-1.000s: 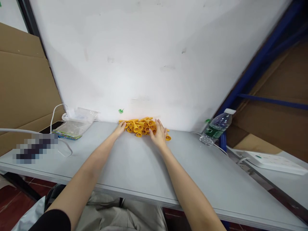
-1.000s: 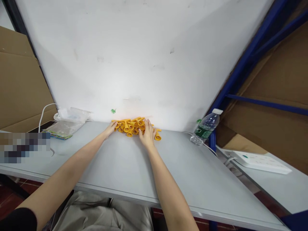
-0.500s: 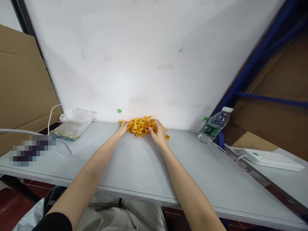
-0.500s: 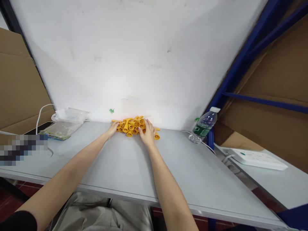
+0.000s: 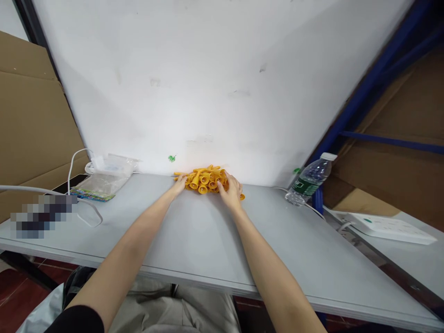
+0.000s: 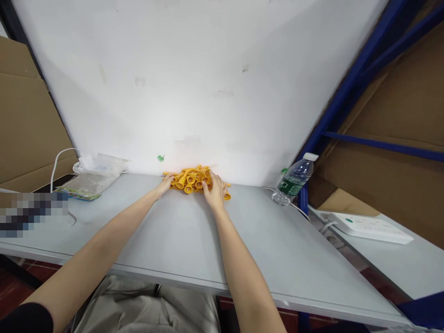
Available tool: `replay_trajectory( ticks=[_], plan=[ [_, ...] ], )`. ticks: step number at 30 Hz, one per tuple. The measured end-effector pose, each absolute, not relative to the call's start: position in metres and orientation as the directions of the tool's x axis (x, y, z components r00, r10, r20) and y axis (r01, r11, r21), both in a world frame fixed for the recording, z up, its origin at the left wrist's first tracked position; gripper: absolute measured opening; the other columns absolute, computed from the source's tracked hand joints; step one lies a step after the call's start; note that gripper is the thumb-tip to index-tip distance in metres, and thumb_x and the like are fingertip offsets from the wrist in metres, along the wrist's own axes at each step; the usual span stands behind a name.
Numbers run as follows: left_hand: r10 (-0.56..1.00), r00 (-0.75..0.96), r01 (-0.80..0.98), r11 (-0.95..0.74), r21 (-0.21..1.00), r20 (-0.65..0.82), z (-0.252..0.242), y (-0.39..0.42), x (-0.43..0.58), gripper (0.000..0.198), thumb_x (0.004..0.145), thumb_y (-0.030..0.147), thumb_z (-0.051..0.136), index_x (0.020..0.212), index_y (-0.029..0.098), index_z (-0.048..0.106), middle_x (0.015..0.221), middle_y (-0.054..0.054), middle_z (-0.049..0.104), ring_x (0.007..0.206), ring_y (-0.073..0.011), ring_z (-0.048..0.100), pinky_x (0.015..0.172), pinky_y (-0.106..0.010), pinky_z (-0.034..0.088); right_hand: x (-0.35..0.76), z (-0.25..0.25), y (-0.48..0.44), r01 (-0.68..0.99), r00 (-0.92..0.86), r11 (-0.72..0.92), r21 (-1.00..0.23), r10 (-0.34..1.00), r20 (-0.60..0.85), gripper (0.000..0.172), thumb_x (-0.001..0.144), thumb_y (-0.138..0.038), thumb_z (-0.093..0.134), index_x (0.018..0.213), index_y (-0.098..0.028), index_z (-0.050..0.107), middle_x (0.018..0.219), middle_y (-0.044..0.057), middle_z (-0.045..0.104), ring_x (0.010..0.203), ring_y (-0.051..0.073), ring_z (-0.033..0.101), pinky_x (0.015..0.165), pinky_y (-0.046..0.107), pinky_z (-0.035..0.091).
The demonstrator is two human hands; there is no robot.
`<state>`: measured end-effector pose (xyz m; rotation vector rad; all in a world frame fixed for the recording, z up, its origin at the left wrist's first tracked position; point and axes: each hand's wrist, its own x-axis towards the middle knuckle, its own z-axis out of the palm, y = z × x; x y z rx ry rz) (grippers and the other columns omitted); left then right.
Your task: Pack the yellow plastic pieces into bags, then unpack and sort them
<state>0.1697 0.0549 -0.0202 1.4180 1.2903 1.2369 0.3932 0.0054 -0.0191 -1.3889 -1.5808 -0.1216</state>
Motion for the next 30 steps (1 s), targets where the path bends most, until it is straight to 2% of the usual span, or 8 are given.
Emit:
replay_trajectory(
  ticks=[3, 5, 8, 14, 19, 23, 26, 30],
  plan=[
    [0.997, -0.01, 0.161, -0.08, 0.984, 0.082, -0.024, 0.056, 0.183, 0.033, 0.09, 0.034, 0.045, 0.119, 0.021, 0.054, 0.139, -0.011, 0.055, 0.127, -0.0218, 0.052, 0.108, -0.035, 0.038, 0.397, -0.021, 0.007, 0.796, 0.174, 0.329, -0.508, 0.68, 0.712, 0.051, 0.089, -0.045, 0.044, 0.136, -0.025, 0.05, 0.132, 0.012, 0.057, 0.126, 0.03, 0.045, 0.107, 0.056, 0.03],
    [0.993, -0.045, 0.166, -0.096, 0.981, 0.105, -0.025, 0.057, 0.188, 0.033, 0.089, 0.032, 0.045, 0.119, 0.021, 0.054, 0.142, -0.011, 0.052, 0.132, -0.0218, 0.047, 0.111, -0.036, 0.034, 0.399, -0.022, 0.008, 0.794, 0.191, 0.317, -0.519, 0.68, 0.708, 0.049, 0.088, -0.042, 0.044, 0.134, -0.025, 0.052, 0.131, 0.012, 0.058, 0.125, 0.029, 0.047, 0.107, 0.055, 0.031],
    [0.992, -0.067, 0.167, -0.098, 0.981, 0.11, -0.026, 0.058, 0.189, 0.033, 0.088, 0.029, 0.044, 0.118, 0.02, 0.055, 0.142, -0.01, 0.053, 0.133, -0.0209, 0.046, 0.112, -0.036, 0.034, 0.401, -0.023, 0.008, 0.792, 0.204, 0.302, -0.53, 0.687, 0.697, 0.047, 0.087, -0.04, 0.044, 0.13, -0.023, 0.054, 0.13, 0.013, 0.058, 0.123, 0.029, 0.048, 0.106, 0.054, 0.032],
    [0.992, -0.068, 0.186, -0.089, 0.979, 0.103, -0.02, 0.056, 0.181, 0.033, 0.089, 0.027, 0.042, 0.117, 0.018, 0.056, 0.135, -0.012, 0.058, 0.125, -0.0229, 0.053, 0.107, -0.037, 0.037, 0.402, -0.028, 0.01, 0.789, 0.207, 0.315, -0.528, 0.673, 0.71, 0.046, 0.087, -0.034, 0.042, 0.131, -0.023, 0.053, 0.129, 0.013, 0.058, 0.12, 0.028, 0.05, 0.105, 0.053, 0.035],
    [0.984, -0.143, 0.194, -0.078, 0.978, 0.107, -0.012, 0.05, 0.174, 0.026, 0.089, 0.028, 0.046, 0.109, 0.016, 0.058, 0.125, -0.013, 0.063, 0.117, -0.0221, 0.057, 0.1, -0.033, 0.042, 0.402, -0.03, 0.009, 0.818, 0.195, 0.296, -0.493, 0.663, 0.722, 0.046, 0.087, -0.033, 0.04, 0.131, -0.022, 0.05, 0.13, 0.014, 0.058, 0.121, 0.029, 0.05, 0.104, 0.052, 0.036],
    [0.976, -0.204, 0.226, -0.032, 0.974, 0.08, -0.007, 0.047, 0.163, 0.021, 0.088, 0.029, 0.05, 0.104, 0.016, 0.056, 0.116, -0.014, 0.066, 0.109, -0.0221, 0.061, 0.095, -0.033, 0.044, 0.396, -0.021, 0.0, 0.826, 0.198, 0.31, -0.471, 0.623, 0.757, 0.048, 0.088, -0.033, 0.04, 0.134, -0.02, 0.046, 0.135, 0.016, 0.053, 0.127, 0.029, 0.046, 0.107, 0.053, 0.033],
    [0.963, -0.256, 0.227, -0.025, 0.974, 0.084, -0.004, 0.044, 0.154, 0.019, 0.088, 0.027, 0.051, 0.103, 0.016, 0.055, 0.112, -0.013, 0.068, 0.105, -0.0211, 0.063, 0.092, -0.032, 0.045, 0.385, -0.008, -0.01, 0.833, 0.171, 0.35, -0.429, 0.574, 0.801, 0.046, 0.091, -0.032, 0.037, 0.134, -0.02, 0.046, 0.137, 0.016, 0.051, 0.129, 0.028, 0.045, 0.109, 0.053, 0.03],
    [0.956, -0.276, 0.116, -0.067, 0.991, 0.097, 0.0, 0.035, 0.147, 0.021, 0.09, 0.03, 0.049, 0.106, 0.017, 0.053, 0.108, -0.011, 0.069, 0.094, -0.0185, 0.067, 0.09, -0.032, 0.047, 0.361, 0.004, -0.022, 0.799, 0.064, 0.468, -0.377, 0.558, 0.828, 0.04, 0.092, -0.03, 0.037, 0.128, -0.021, 0.053, 0.132, 0.014, 0.057, 0.127, 0.028, 0.049, 0.107, 0.051, 0.033]
  ],
)
